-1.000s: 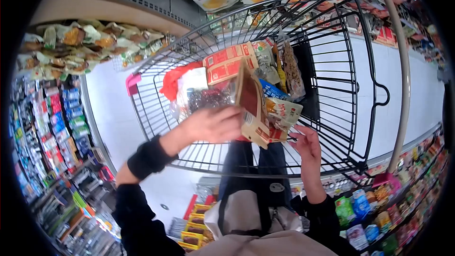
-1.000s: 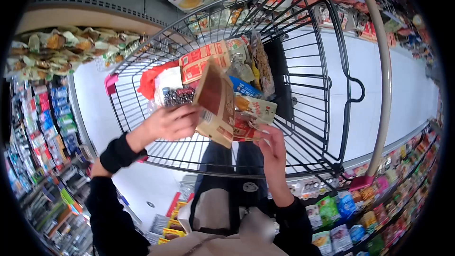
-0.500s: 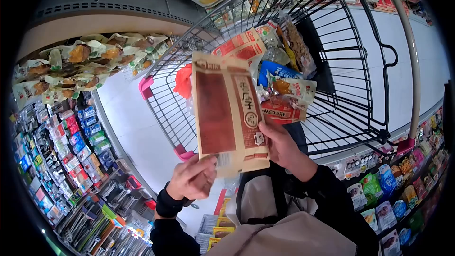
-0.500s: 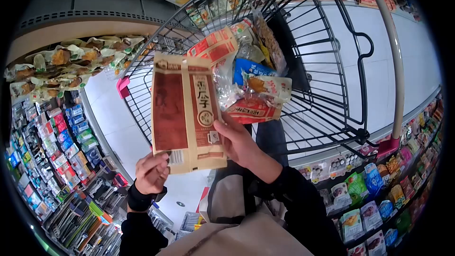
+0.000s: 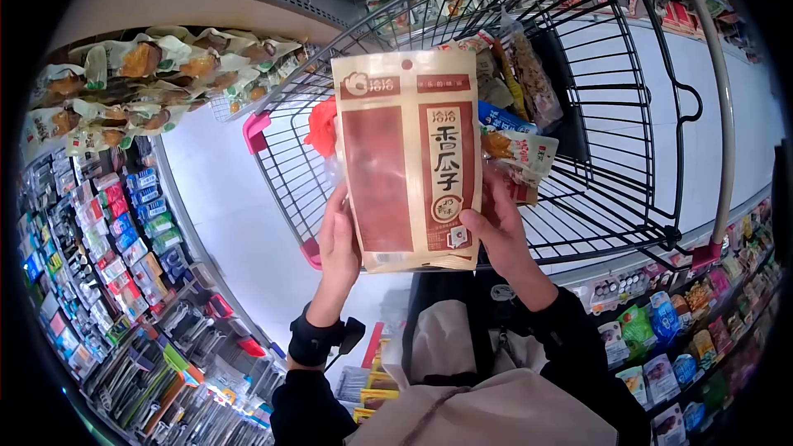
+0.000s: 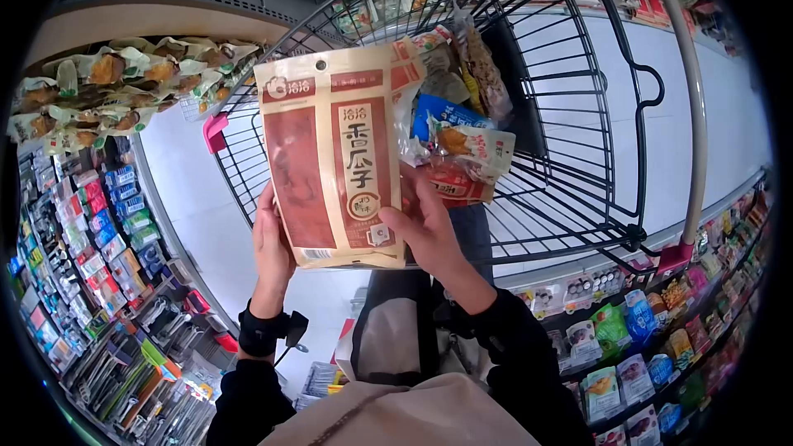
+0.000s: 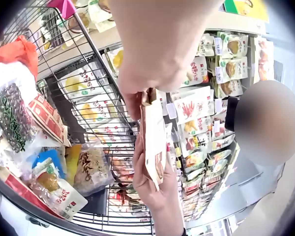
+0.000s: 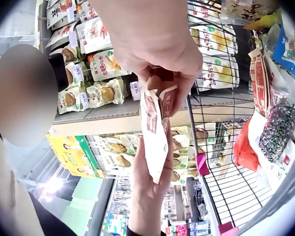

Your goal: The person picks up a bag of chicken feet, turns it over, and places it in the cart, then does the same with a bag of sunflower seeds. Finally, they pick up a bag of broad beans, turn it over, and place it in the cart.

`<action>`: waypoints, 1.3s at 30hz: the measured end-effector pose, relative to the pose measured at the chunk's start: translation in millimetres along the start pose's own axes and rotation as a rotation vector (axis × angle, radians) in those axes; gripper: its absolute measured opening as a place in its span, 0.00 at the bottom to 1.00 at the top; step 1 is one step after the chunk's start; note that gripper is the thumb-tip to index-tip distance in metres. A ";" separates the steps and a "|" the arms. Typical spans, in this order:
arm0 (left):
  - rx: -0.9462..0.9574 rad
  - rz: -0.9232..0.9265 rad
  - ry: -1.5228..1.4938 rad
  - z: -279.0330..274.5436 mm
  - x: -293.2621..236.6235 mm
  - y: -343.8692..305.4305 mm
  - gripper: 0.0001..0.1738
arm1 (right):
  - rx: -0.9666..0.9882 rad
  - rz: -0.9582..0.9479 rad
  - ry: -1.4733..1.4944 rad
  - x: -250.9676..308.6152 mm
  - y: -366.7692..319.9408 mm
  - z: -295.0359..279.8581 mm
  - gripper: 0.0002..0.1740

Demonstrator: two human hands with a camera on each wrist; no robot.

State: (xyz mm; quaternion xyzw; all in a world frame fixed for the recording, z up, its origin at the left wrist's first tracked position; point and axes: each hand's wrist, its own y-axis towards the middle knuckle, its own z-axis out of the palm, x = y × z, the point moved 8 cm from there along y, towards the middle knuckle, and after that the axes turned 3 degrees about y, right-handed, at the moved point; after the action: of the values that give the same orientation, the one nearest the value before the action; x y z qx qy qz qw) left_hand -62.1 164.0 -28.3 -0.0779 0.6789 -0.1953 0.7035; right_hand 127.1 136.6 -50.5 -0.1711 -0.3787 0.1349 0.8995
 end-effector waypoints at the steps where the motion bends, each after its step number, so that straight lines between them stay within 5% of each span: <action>1: 0.003 -0.007 -0.119 7.9 -5.7 3.2 0.28 | 0.012 -0.009 -0.045 -0.6 -1.2 0.4 0.32; 10: -0.081 -0.033 -0.032 11.8 14.4 4.7 0.29 | -0.078 -0.111 -0.524 -3.1 -3.4 -8.1 0.31; 19: -0.004 0.011 -0.054 14.8 14.9 2.9 0.29 | -0.163 -0.063 -0.287 -6.3 -2.4 -14.0 0.26; 39: -0.013 -0.016 -0.070 14.0 23.0 4.3 0.29 | -0.216 0.040 -0.266 -12.3 0.3 -23.3 0.21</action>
State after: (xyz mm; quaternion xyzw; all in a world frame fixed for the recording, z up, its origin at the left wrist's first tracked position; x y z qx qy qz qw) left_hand -47.5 157.0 -50.2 -0.0947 0.6547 -0.1934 0.7246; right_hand 135.7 127.5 -73.6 -0.2551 -0.5034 0.1326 0.8148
